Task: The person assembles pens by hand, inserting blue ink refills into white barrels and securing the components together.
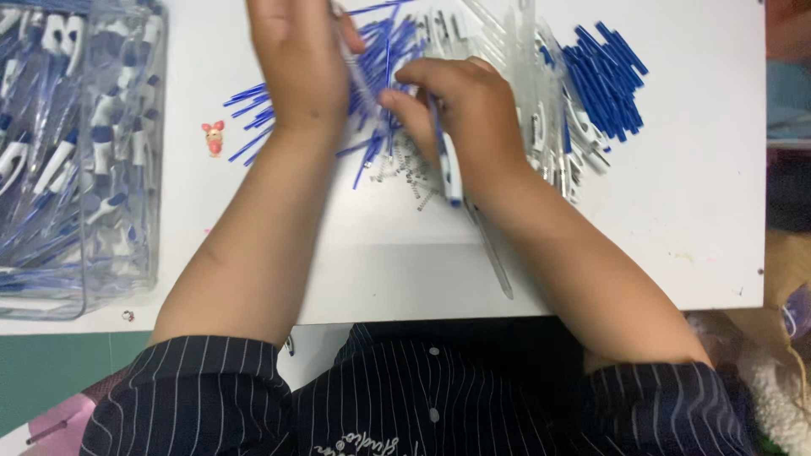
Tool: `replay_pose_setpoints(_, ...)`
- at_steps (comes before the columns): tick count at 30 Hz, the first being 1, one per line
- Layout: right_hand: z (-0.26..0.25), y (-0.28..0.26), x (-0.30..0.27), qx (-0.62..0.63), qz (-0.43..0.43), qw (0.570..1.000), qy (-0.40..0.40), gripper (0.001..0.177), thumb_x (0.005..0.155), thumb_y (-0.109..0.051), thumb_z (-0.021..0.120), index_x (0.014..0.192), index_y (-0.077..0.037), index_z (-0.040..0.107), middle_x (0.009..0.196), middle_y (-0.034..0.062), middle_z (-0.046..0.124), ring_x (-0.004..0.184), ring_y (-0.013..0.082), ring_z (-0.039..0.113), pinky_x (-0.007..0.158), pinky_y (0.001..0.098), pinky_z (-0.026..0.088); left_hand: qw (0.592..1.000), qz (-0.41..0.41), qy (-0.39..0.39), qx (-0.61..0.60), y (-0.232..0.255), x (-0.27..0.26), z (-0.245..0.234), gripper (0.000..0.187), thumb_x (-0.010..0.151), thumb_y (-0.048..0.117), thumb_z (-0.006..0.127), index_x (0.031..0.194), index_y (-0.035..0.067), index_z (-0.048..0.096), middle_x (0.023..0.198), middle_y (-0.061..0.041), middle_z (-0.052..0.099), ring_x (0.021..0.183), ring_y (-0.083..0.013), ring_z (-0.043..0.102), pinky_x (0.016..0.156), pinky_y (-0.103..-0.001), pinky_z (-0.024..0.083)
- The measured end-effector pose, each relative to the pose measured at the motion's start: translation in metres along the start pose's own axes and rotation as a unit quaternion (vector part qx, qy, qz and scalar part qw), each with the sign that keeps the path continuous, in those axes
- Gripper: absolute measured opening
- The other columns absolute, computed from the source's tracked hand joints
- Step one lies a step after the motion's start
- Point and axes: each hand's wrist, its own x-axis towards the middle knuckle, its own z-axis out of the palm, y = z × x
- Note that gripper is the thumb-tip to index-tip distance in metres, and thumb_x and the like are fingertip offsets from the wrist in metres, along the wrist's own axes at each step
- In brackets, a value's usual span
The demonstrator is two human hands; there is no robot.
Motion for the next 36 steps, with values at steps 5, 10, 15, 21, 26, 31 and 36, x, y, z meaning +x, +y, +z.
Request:
replay_pose_setpoints(5, -0.026, 0.012, -0.014, 0.032, -0.153, 0.986, -0.055, 0.037, 0.102, -0.017, 0.082, 0.135, -0.012, 0.066, 0.095, 0.0066, 0.066, 0.086, 0.0267, 0.058, 0.085, 0.0377, 0.047, 0.991, -0.119, -0.034, -0.06, 0.023, -0.011, 0.012, 0.026, 0.087, 0.031, 0.053, 0.096, 0.009, 0.046, 0.063, -0.012, 0.071, 0.045, -0.0144, 0.044, 0.047, -0.028, 0.036)
replay_pose_setpoints(10, -0.047, 0.024, -0.02, 0.081, -0.195, 0.976, 0.045, 0.027, 0.107, -0.015, 0.075, 0.13, -0.003, 0.067, 0.11, 0.0171, 0.078, 0.09, 0.0266, 0.072, 0.086, 0.0392, 0.058, 0.978, -0.084, -0.187, -0.041, 0.013, -0.025, 0.014, 0.018, 0.095, 0.03, 0.056, 0.101, 0.015, 0.047, 0.072, -0.012, 0.07, 0.05, -0.0128, 0.053, 0.044, -0.025, 0.035)
replay_pose_setpoints(15, -0.067, 0.033, -0.034, 0.177, -0.191, 0.962, 0.08, 0.015, 0.108, -0.005, 0.067, 0.119, 0.007, 0.068, 0.098, 0.0216, 0.074, 0.081, 0.0245, 0.066, 0.072, 0.0322, 0.051, 0.95, -0.005, -0.313, -0.002, 0.012, -0.027, 0.009, 0.023, 0.106, 0.033, 0.05, 0.095, 0.012, 0.049, 0.075, -0.007, 0.06, 0.059, -0.0126, 0.06, 0.049, -0.021, 0.04)
replay_pose_setpoints(21, -0.085, 0.028, -0.039, 0.177, -0.096, 0.979, 0.014, 0.021, 0.109, -0.008, 0.06, 0.1, 0.01, 0.068, 0.089, 0.0208, 0.068, 0.085, 0.0294, 0.065, 0.079, 0.0373, 0.051, 0.924, 0.08, -0.339, 0.158, 0.009, -0.027, 0.005, 0.026, 0.106, 0.019, 0.058, 0.082, 0.011, 0.052, 0.064, 0.001, 0.055, 0.061, -0.0087, 0.052, 0.063, -0.026, 0.043)
replay_pose_setpoints(26, -0.075, 0.024, -0.037, 0.046, -0.185, 0.982, -0.005, 0.017, 0.108, -0.009, 0.07, 0.094, 0.001, 0.071, 0.091, 0.0121, 0.073, 0.08, 0.0281, 0.063, 0.079, 0.0395, 0.047, 0.902, 0.153, -0.303, 0.267, 0.001, -0.026, 0.005, 0.029, 0.107, 0.017, 0.06, 0.079, 0.011, 0.052, 0.068, 0.003, 0.045, 0.066, -0.012, 0.041, 0.063, -0.032, 0.034)
replay_pose_setpoints(31, -0.077, 0.024, -0.04, 0.041, -0.21, 0.975, 0.057, 0.02, 0.109, -0.009, 0.066, 0.097, 0.005, 0.072, 0.091, 0.0173, 0.074, 0.078, 0.0299, 0.064, 0.076, 0.0407, 0.048, 0.901, 0.186, -0.284, 0.272, 0.003, -0.027, 0.002, 0.032, 0.109, 0.017, 0.058, 0.079, 0.01, 0.051, 0.065, 0.002, 0.043, 0.063, -0.0127, 0.04, 0.061, -0.033, 0.033)
replay_pose_setpoints(36, -0.098, 0.049, -0.037, -0.052, -0.261, 0.95, 0.165, 0.014, 0.109, -0.002, 0.068, 0.109, 0.011, 0.075, 0.093, 0.0227, 0.076, 0.075, 0.0304, 0.068, 0.068, 0.0394, 0.051, 0.892, 0.229, -0.261, 0.289, 0.001, -0.021, 0.0, 0.032, 0.11, 0.017, 0.055, 0.079, 0.01, 0.051, 0.063, 0.001, 0.042, 0.061, -0.0142, 0.042, 0.06, -0.035, 0.029)
